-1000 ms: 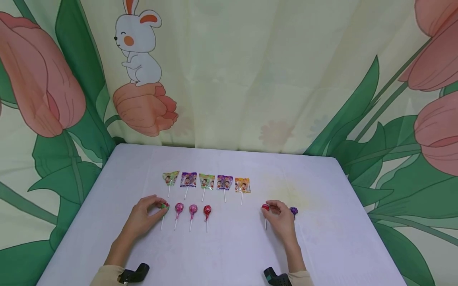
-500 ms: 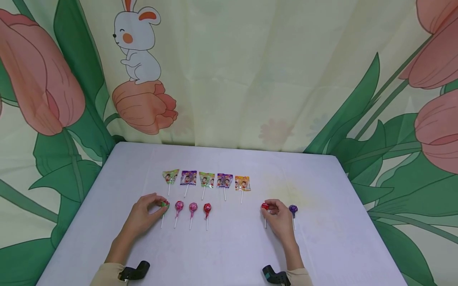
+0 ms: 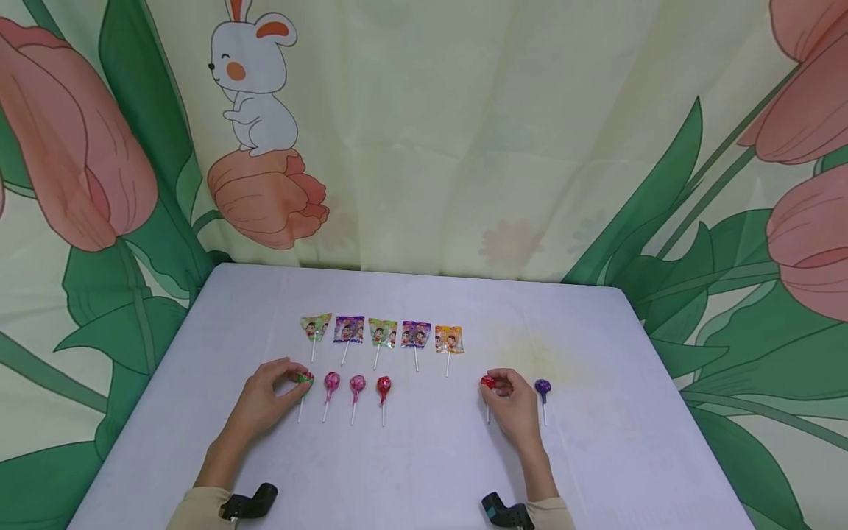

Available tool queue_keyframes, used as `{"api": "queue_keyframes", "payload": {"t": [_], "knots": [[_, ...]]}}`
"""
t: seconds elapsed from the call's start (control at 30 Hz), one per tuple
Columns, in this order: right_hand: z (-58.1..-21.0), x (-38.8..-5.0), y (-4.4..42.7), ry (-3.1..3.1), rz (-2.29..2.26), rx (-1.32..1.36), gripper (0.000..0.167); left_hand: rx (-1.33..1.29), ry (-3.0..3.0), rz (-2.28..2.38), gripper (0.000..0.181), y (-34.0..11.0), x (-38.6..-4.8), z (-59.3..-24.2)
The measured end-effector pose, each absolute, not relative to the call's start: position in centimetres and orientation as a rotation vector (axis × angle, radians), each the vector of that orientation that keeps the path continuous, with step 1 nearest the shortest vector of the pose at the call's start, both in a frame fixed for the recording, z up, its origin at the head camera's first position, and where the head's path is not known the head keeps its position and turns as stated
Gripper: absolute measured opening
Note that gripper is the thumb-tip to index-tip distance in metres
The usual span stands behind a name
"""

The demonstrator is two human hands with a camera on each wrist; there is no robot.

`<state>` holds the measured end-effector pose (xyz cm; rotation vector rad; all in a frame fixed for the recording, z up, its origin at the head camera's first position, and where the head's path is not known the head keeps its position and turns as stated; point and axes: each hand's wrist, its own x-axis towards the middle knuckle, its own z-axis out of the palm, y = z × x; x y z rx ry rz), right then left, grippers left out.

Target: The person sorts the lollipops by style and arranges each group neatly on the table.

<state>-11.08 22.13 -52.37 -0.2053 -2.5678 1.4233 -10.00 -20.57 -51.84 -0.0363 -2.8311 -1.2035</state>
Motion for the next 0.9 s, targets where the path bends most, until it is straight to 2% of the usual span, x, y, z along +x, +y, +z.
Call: {"api": "queue_keyframes", "payload": {"t": [0.9], "knots": [[-52.0, -11.1, 17.9, -2.590, 1.512, -0.086, 0.026, -0.022, -2.844, -1.211, 0.022, -20.5, -10.0, -51.8]]}}
